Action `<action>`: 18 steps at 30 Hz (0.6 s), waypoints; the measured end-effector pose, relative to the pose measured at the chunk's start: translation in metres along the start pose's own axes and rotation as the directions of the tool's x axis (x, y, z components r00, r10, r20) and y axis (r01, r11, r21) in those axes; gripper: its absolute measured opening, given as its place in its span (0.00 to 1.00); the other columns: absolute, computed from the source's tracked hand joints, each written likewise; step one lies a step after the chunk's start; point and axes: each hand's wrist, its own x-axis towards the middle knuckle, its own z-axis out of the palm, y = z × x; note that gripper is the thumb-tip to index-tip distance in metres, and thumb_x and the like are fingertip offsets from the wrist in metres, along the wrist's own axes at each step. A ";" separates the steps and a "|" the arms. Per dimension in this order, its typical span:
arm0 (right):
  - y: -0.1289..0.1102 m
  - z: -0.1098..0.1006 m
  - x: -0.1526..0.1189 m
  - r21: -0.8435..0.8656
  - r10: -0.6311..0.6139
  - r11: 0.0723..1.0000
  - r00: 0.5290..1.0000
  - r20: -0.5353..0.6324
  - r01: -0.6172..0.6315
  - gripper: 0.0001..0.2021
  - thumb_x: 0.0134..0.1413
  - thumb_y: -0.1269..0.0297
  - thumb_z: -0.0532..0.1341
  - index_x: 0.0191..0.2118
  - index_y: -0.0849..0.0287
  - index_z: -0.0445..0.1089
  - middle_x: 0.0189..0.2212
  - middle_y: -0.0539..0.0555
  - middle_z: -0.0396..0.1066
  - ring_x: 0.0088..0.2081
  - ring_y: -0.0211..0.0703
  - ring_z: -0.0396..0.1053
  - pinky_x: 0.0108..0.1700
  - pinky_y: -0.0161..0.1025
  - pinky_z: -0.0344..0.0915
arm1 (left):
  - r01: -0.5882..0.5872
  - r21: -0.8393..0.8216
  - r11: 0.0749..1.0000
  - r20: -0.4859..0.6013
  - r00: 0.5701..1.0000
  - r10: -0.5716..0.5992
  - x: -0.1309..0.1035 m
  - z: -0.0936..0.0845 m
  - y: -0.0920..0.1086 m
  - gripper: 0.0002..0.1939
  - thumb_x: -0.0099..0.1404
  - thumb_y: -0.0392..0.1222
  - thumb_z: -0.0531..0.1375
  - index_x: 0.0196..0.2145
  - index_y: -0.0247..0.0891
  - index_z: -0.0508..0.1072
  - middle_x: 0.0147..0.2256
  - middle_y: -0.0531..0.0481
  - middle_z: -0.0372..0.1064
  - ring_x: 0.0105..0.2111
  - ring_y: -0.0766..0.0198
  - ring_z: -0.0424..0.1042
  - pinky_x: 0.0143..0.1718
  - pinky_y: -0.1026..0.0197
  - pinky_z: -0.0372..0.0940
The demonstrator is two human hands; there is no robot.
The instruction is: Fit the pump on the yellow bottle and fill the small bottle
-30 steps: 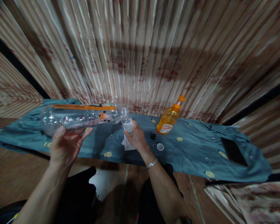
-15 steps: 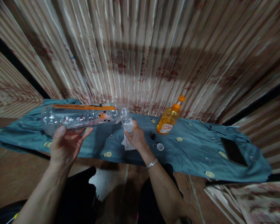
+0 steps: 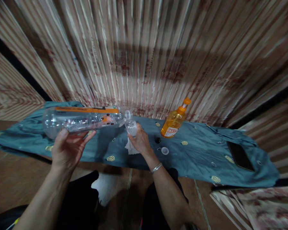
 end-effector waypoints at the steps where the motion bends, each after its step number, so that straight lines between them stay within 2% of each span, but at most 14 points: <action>1: 0.000 0.000 0.000 -0.001 0.001 1.000 1.000 -0.001 -0.001 0.32 0.65 0.59 0.68 0.70 0.63 0.63 0.56 0.68 0.82 0.58 0.64 0.81 0.60 0.54 0.76 | 0.003 -0.006 1.000 -0.005 1.000 -0.003 0.000 0.000 0.000 0.26 0.42 0.53 0.85 0.35 0.46 0.80 0.35 0.56 0.82 0.35 0.55 0.83 0.55 0.40 0.82; 10: 0.001 0.000 0.000 0.008 -0.014 1.000 1.000 -0.015 0.014 0.35 0.65 0.59 0.69 0.73 0.62 0.62 0.58 0.69 0.81 0.59 0.65 0.81 0.61 0.56 0.77 | 0.000 -0.028 1.000 0.006 1.000 0.000 -0.001 0.002 0.001 0.27 0.41 0.52 0.86 0.35 0.45 0.80 0.34 0.56 0.83 0.35 0.56 0.84 0.57 0.40 0.81; 18: -0.004 -0.004 -0.001 -0.003 0.016 1.000 1.000 0.013 -0.016 0.35 0.65 0.61 0.69 0.73 0.64 0.61 0.59 0.70 0.80 0.61 0.66 0.80 0.63 0.56 0.75 | -0.002 0.040 0.999 0.029 1.000 0.000 -0.001 0.000 0.002 0.25 0.44 0.55 0.84 0.35 0.48 0.81 0.32 0.56 0.81 0.35 0.54 0.83 0.51 0.40 0.83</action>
